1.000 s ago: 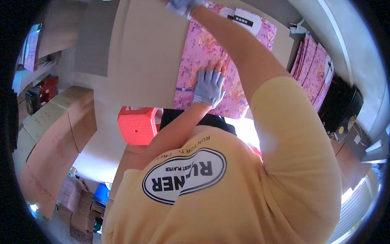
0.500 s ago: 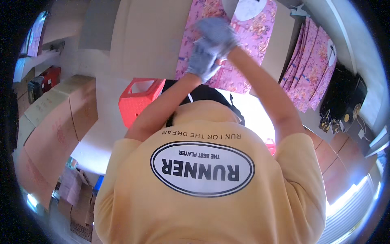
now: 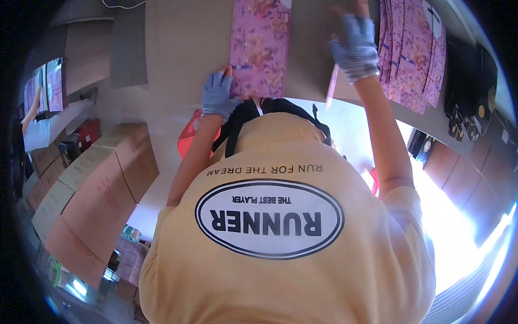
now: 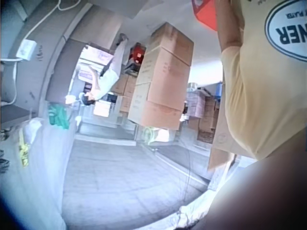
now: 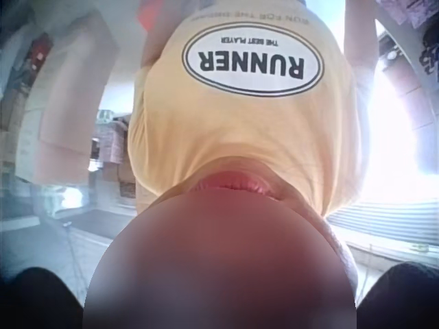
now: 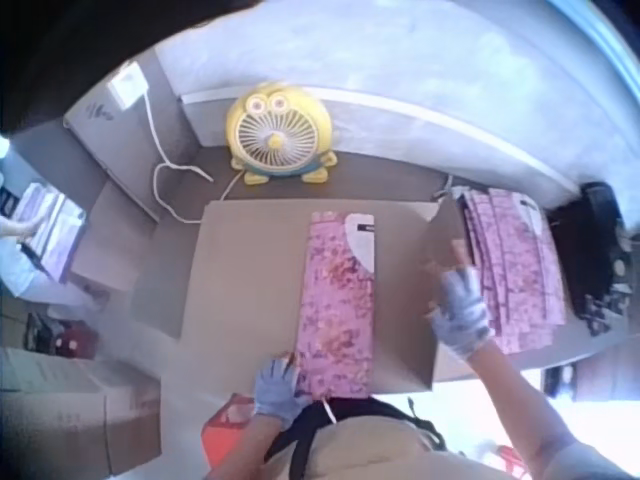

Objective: The person folds pink floral shirts on a table using cardboard dividers. They place a shirt on the table, smooth it, fold it in half, and then fold it again. The folded shirts are stacked on the right side of the table. The person repeats this process for multiple shirts throughout the video.

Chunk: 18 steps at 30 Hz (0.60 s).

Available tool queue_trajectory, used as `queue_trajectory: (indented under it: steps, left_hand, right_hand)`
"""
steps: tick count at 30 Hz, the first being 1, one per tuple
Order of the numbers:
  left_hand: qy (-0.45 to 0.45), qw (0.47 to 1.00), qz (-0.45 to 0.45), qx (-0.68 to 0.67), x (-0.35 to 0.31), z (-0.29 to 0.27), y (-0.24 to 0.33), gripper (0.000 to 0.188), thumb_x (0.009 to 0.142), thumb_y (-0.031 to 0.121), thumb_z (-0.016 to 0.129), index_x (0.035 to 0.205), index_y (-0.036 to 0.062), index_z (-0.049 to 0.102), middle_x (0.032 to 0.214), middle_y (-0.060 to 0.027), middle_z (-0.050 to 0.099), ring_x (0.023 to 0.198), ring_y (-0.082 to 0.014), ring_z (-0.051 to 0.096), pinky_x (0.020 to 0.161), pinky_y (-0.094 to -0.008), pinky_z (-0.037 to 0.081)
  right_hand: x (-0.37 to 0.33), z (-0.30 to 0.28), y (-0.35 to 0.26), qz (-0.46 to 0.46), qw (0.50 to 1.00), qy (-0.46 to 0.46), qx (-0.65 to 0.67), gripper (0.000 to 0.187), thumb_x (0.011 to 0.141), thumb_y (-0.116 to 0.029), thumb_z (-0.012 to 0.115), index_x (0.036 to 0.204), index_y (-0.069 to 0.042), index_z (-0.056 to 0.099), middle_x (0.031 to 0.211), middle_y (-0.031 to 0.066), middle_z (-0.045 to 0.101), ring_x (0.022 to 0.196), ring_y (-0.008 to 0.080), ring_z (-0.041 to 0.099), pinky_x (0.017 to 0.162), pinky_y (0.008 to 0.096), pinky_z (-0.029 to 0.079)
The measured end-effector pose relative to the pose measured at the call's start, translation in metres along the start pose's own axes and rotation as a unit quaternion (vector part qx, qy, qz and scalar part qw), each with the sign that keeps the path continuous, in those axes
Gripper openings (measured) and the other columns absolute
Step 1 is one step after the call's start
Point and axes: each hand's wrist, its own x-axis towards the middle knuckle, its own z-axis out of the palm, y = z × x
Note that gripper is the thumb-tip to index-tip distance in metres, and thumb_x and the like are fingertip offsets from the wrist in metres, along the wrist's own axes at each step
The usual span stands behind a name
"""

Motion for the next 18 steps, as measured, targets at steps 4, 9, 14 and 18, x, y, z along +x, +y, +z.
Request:
queue_trajectory:
  steps: [4,9,14,18]
  left_hand:
    - [0.015,0.991,-0.001,-0.135,0.016,0.021,-0.034,0.084,0.07,0.05,0.074,0.137,0.0067,0.046,0.122,-0.0132,0.053,0.106,-0.0337,0.053,0.091,-0.0447,0.044]
    - [0.109,0.986,0.052,-0.116,0.027,0.0,-0.007,0.093,0.071,0.051,0.075,0.143,0.0072,0.035,0.13,-0.0284,0.046,0.117,-0.044,0.047,0.098,-0.0484,0.04]
    - [0.047,0.998,-0.045,0.022,0.049,-0.007,0.082,0.114,0.064,0.053,0.079,0.148,0.004,0.02,0.141,-0.0372,0.029,0.136,-0.0471,0.026,0.108,-0.0484,0.027]
    - [0.02,0.997,-0.058,-0.052,0.057,-0.002,0.064,0.109,0.066,0.052,0.078,0.147,0.0027,0.024,0.142,-0.0321,0.032,0.134,-0.0418,0.031,0.106,-0.0446,0.03]
  right_hand:
    - [-0.043,-0.004,0.057,0.232,0.96,0.097,0.12,0.052,0.08,-0.006,0.061,0.13,-0.009,0.048,0.125,0.013,0.053,0.121,0.0209,0.046,0.101,0.0391,0.039]
    - [-0.065,-0.021,0.08,0.401,0.824,0.009,0.399,0.052,0.085,-0.005,0.055,0.136,-0.005,0.045,0.111,0.0047,0.062,0.099,0.0152,0.058,0.09,0.0282,0.046]
    - [-0.11,0.011,0.159,0.36,0.83,-0.004,0.426,0.05,0.089,-0.004,0.054,0.138,-0.003,0.044,0.121,0.0037,0.057,0.107,0.012,0.054,0.093,0.0239,0.044]
    - [-0.12,0.022,0.164,0.366,0.838,-0.018,0.404,0.053,0.088,-0.003,0.054,0.139,-0.003,0.042,0.12,0.0046,0.058,0.105,0.0123,0.055,0.091,0.0233,0.045]
